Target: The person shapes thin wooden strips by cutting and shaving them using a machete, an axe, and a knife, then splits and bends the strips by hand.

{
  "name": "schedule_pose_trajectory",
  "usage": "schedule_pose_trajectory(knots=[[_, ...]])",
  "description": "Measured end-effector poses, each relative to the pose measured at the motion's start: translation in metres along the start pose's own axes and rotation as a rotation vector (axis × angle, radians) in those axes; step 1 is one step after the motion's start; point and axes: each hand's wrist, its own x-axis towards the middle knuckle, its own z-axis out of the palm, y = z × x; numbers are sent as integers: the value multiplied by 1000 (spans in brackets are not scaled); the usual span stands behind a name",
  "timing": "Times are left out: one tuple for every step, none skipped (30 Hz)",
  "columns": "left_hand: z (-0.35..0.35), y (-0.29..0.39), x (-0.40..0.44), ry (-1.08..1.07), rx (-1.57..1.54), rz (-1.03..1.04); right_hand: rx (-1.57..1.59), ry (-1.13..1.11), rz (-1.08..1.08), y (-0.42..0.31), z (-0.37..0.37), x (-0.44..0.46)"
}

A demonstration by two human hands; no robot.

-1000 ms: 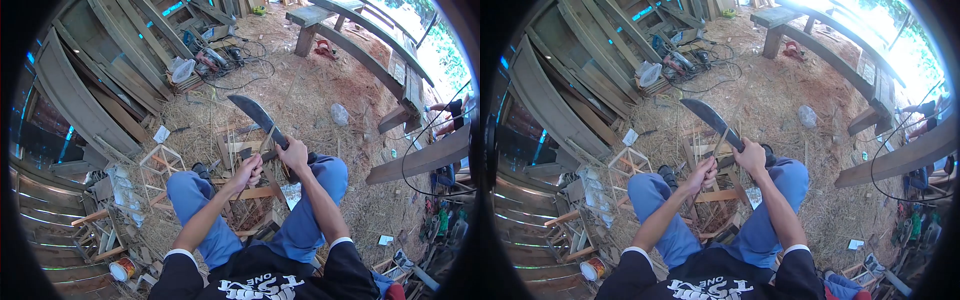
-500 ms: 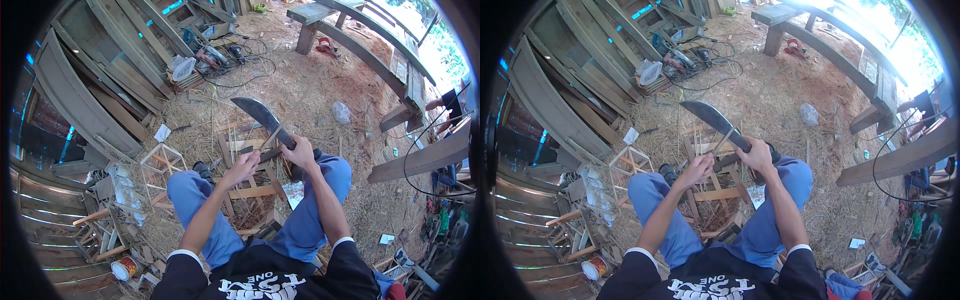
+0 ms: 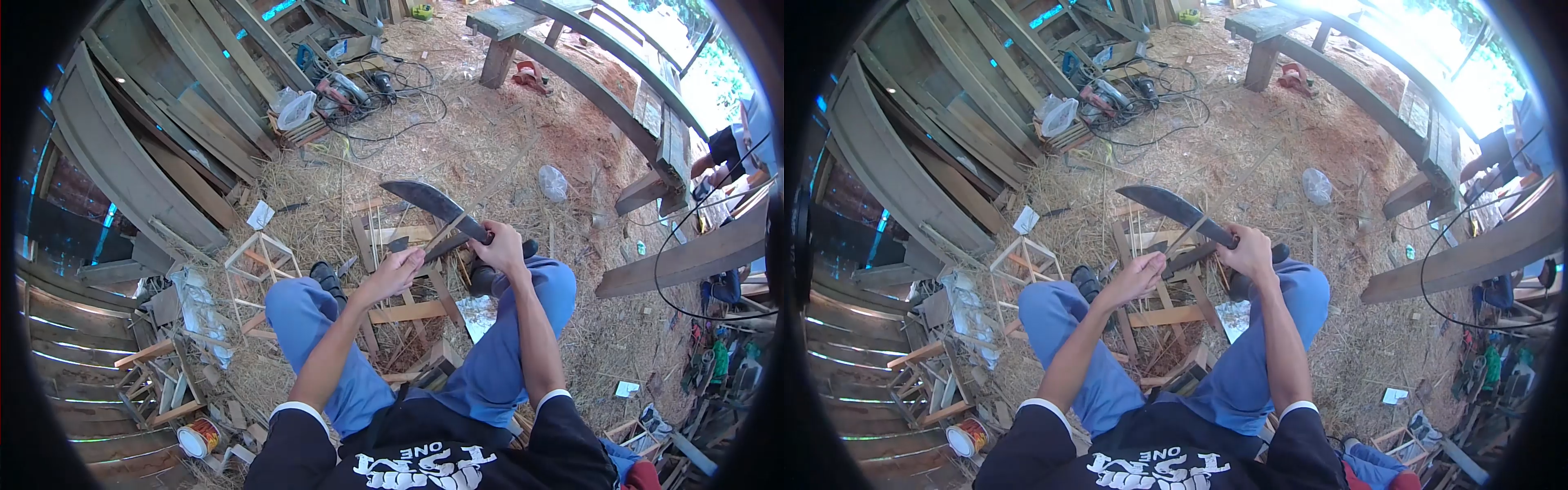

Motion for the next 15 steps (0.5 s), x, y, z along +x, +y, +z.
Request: schedule_pose_trajectory(knots=[[1,3,-1,-11,-10,2,-10,16,-13,0,0,1],[0,6,-2,-23,-18,3,-19,32,-26,1,0,2],[0,9,-5,-35,-27,4,-28,48,-38,2,1,2],[-1,6,-5,-14,-15,16,-10,12,-55,5,1,3],[-4,0,-5,6,-1,30,7,-21,-73,8,2,3],[-7,-4,-8,26,15,39,28,-56,-87,4,1,0],[-9,-9,-13,18,27,11,-4,-101,-83,0,0,-4],[-12,-12,-18,14,40,-14,-35,-144,-84,-3,-3,-7],[-15,-14,-21,8,50,-41,-69,-189,-83,-7,-5,-10],[-20,-15,-23,5,25,-88,-69,-188,-98,-8,-3,-11],[-25,-16,-25,-3,0,-137,-70,-186,-108,-10,1,-13],[-26,-15,-26,-15,-25,-189,-70,-184,-114,-14,3,-16],[-23,-16,-21,20,-51,-98,-82,-170,-126,-19,1,-17],[-17,-17,-12,58,-76,-8,-111,-169,-127,-20,2,-15],[-13,-17,-6,99,-102,84,-140,-171,-131,-22,4,-12]])
